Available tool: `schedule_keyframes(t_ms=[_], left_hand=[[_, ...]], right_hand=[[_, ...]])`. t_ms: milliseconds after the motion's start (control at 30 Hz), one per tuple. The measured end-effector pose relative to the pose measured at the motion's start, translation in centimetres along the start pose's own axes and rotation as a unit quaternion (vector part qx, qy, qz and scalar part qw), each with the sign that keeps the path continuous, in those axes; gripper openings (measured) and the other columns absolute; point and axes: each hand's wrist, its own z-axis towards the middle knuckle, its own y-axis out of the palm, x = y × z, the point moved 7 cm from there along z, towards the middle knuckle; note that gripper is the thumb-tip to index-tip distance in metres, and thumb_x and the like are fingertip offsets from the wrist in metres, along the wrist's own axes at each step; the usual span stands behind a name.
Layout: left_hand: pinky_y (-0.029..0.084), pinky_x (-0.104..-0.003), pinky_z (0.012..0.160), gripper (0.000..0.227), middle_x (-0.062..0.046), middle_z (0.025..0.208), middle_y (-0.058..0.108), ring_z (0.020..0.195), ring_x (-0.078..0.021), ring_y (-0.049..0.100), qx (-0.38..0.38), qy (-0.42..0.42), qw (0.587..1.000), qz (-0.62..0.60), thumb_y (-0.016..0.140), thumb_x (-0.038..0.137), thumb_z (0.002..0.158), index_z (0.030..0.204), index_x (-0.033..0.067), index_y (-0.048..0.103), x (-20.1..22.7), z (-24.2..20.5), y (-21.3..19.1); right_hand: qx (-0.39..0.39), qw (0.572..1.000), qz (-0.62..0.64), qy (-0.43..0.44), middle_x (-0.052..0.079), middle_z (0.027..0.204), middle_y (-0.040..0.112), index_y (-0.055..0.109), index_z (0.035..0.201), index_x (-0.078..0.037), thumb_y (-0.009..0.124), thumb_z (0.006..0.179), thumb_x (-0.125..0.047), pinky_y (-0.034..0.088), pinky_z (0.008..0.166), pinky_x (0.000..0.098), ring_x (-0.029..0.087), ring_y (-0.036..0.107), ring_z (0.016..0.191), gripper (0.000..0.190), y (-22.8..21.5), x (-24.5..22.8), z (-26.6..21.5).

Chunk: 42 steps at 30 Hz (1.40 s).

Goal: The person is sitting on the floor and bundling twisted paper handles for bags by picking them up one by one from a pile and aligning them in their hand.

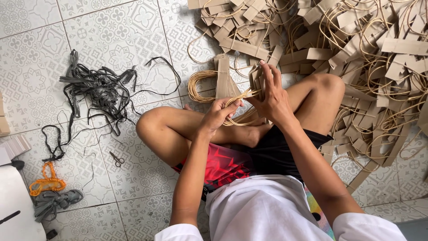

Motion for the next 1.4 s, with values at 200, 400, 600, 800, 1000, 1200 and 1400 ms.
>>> schedule_keyframes(t_ms=[200, 400, 600, 800, 1000, 1200, 1400], left_hand=[[0.044, -0.017, 0.061, 0.029, 0.001, 0.055, 0.04, 0.06, -0.0153, 0.063, -0.018, 0.04, 0.998, -0.048, 0.067, 0.037, 0.099, 0.088, 0.011, 0.062, -1.3, -0.3, -0.9], [0.062, -0.039, 0.063, 0.039, 0.003, 0.047, 0.033, 0.038, -0.0169, 0.053, -0.024, -0.008, 0.981, -0.194, 0.057, 0.041, 0.104, 0.081, 0.0099, 0.05, 0.0, -2.1, -0.2], [0.059, -0.04, 0.045, 0.039, -0.003, 0.047, 0.038, 0.034, -0.0172, 0.053, -0.03, -0.041, 0.992, -0.115, 0.056, 0.039, 0.101, 0.091, 0.0022, 0.059, -0.6, -3.5, 0.0], [0.053, -0.029, 0.037, 0.048, 0.001, 0.047, 0.036, 0.034, -0.009, 0.045, -0.004, -0.072, 0.996, -0.046, 0.05, 0.048, 0.103, 0.094, 0.0023, 0.062, 0.3, -5.3, 1.4], [0.05, -0.026, 0.036, 0.036, 0.001, 0.047, 0.036, 0.033, -0.0082, 0.043, -0.002, -0.079, 0.996, -0.03, 0.055, 0.033, 0.102, 0.089, 0.0001, 0.064, -0.7, -5.1, 0.9], [0.05, -0.024, 0.037, 0.032, -0.001, 0.05, 0.041, 0.036, -0.0067, 0.045, -0.004, -0.063, 0.998, -0.013, 0.055, 0.027, 0.102, 0.093, -0.0021, 0.065, -0.3, -5.6, 1.1], [0.056, -0.029, 0.039, 0.034, -0.009, 0.062, 0.054, 0.039, -0.012, 0.056, -0.049, -0.062, 0.997, -0.015, 0.054, 0.029, 0.105, 0.101, -0.0027, 0.065, 0.6, -6.6, 1.7]], right_hand=[[0.017, 0.997, 0.044, 0.063, 0.029, 0.142, 0.046, 0.013, 0.164, -0.023, 0.074, 0.081, -0.006, 0.051, 0.088, 0.0731, 0.065, 0.059, 0.11, 0.104, 0.4, 3.0, -0.5], [0.039, 0.995, 0.086, 0.026, 0.033, 0.141, 0.045, 0.009, 0.164, -0.025, 0.071, 0.078, 0.001, 0.048, 0.091, 0.0756, 0.068, 0.055, 0.115, 0.11, -1.3, 0.3, -1.3], [-0.024, 0.998, -0.017, 0.054, 0.009, 0.127, 0.053, 0.042, 0.151, -0.034, 0.076, 0.074, -0.015, 0.056, 0.084, 0.0611, 0.051, 0.067, 0.096, 0.087, -0.4, 1.0, -2.2], [-0.053, 0.996, -0.035, 0.06, 0.019, 0.122, 0.048, 0.02, 0.161, -0.031, 0.078, 0.075, -0.012, 0.055, 0.081, 0.072, 0.063, 0.065, 0.084, 0.105, -0.9, -1.8, -3.4], [-0.013, 0.996, -0.053, 0.068, 0.009, 0.116, 0.05, 0.052, 0.131, -0.029, 0.079, 0.084, -0.026, 0.057, 0.075, 0.0646, 0.06, 0.066, 0.081, 0.054, -0.5, -0.3, -3.9], [-0.008, 0.999, -0.037, 0.023, 0.013, 0.128, 0.042, 0.049, 0.115, -0.017, 0.081, 0.077, -0.016, 0.058, 0.075, 0.0685, 0.063, 0.065, 0.079, 0.049, -0.9, -1.7, -4.1], [-0.081, 0.991, -0.085, 0.057, 0.007, 0.111, 0.049, 0.047, 0.107, -0.02, 0.091, 0.058, -0.032, 0.055, 0.073, 0.0633, 0.056, 0.066, 0.08, 0.067, -0.7, -1.5, -4.2]])
